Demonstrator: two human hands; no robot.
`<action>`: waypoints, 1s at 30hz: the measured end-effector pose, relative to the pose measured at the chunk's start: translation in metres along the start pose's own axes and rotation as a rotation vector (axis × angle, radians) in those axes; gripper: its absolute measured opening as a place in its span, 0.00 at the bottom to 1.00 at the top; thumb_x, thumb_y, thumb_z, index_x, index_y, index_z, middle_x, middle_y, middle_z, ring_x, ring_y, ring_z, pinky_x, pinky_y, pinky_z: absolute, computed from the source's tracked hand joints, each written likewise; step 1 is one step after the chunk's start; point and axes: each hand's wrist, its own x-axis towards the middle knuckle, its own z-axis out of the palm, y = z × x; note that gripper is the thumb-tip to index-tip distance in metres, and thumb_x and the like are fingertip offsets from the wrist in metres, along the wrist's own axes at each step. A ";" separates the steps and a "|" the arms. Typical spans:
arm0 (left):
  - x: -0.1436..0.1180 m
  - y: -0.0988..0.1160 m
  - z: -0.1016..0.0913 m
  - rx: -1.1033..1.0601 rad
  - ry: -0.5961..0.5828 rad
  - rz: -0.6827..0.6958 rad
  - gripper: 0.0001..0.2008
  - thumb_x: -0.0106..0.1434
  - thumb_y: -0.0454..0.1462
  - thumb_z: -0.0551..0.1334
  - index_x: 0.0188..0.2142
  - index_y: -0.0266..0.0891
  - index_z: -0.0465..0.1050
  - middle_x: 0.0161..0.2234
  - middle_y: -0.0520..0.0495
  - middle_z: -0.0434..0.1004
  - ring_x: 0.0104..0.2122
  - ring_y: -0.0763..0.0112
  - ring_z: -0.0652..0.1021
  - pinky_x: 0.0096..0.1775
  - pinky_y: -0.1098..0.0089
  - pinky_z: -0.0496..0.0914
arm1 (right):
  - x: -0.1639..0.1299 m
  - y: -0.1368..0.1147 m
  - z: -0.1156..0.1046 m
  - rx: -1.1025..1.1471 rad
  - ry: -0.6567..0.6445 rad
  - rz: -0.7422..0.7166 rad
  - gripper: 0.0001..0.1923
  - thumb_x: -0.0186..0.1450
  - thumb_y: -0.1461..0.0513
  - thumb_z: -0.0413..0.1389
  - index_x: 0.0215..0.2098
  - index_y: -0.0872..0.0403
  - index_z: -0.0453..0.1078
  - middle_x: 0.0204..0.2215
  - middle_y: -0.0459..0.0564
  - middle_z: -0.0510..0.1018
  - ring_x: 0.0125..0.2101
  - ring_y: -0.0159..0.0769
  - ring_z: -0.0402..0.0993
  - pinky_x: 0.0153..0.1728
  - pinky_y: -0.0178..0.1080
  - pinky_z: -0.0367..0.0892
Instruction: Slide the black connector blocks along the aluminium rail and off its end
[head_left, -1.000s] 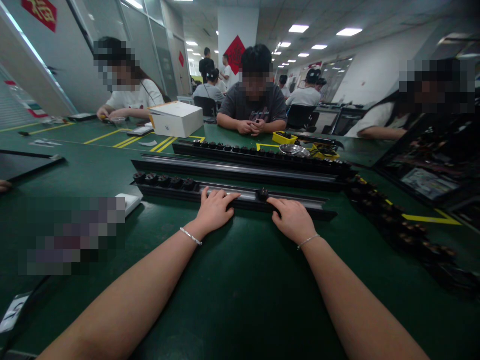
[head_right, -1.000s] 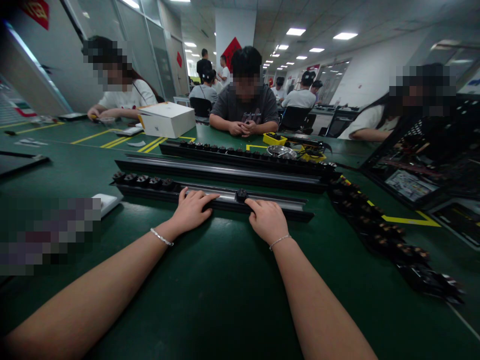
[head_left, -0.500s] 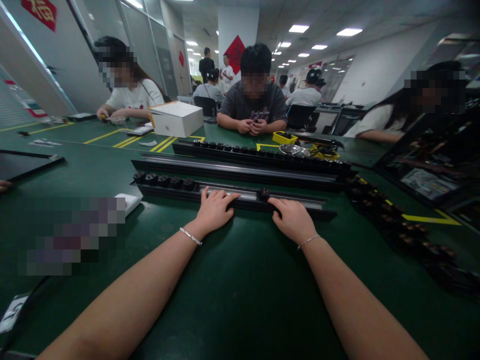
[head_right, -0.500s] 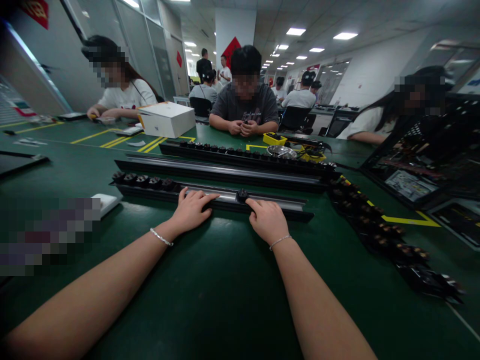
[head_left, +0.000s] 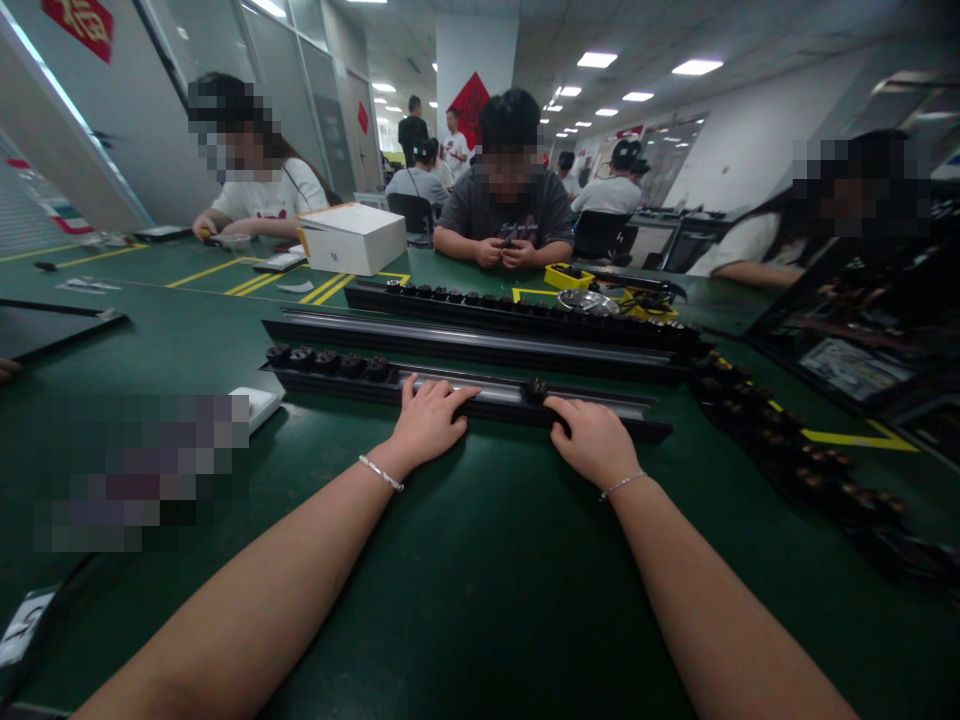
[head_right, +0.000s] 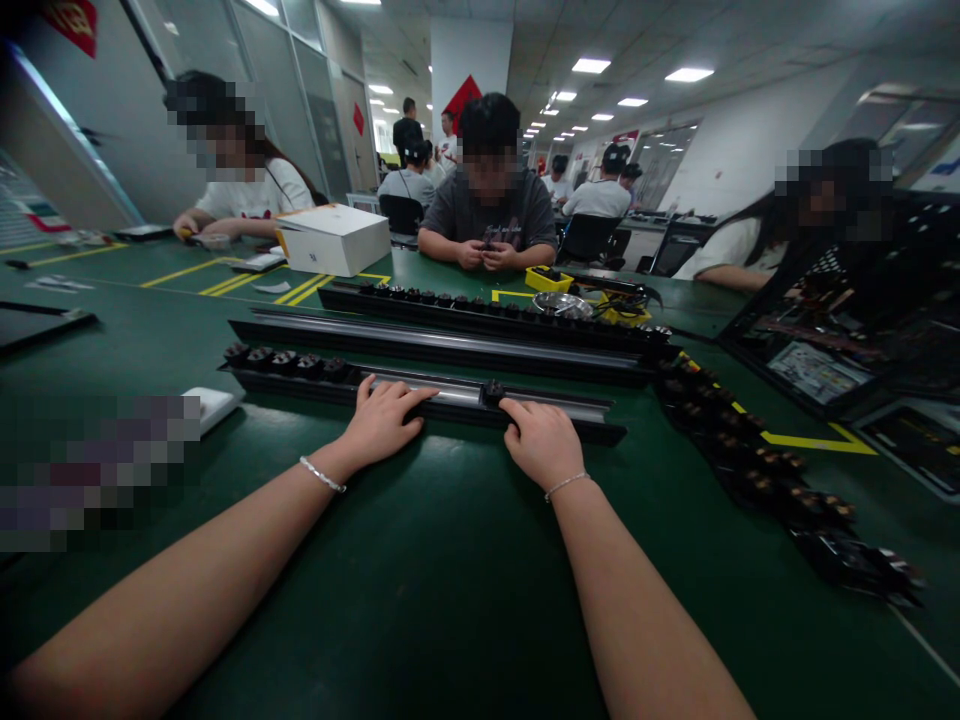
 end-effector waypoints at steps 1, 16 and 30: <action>0.000 0.000 0.000 -0.001 0.000 -0.001 0.23 0.61 0.40 0.54 0.56 0.55 0.63 0.40 0.49 0.71 0.47 0.60 0.69 0.59 0.48 0.45 | 0.000 0.000 0.000 -0.004 0.001 0.004 0.19 0.62 0.63 0.47 0.51 0.51 0.68 0.40 0.51 0.78 0.40 0.39 0.71 0.43 0.41 0.61; 0.000 0.000 0.001 0.008 0.011 0.003 0.23 0.61 0.40 0.55 0.56 0.54 0.64 0.41 0.48 0.72 0.47 0.59 0.69 0.59 0.48 0.45 | 0.000 0.006 -0.001 -0.024 -0.014 0.035 0.18 0.61 0.62 0.48 0.48 0.51 0.69 0.39 0.51 0.78 0.38 0.39 0.72 0.41 0.40 0.61; 0.000 0.000 0.001 0.002 0.011 0.001 0.22 0.61 0.40 0.54 0.55 0.55 0.64 0.41 0.49 0.72 0.47 0.60 0.69 0.59 0.48 0.45 | 0.000 0.006 0.000 -0.034 -0.008 0.040 0.17 0.62 0.62 0.47 0.47 0.51 0.69 0.37 0.50 0.78 0.37 0.38 0.72 0.40 0.40 0.60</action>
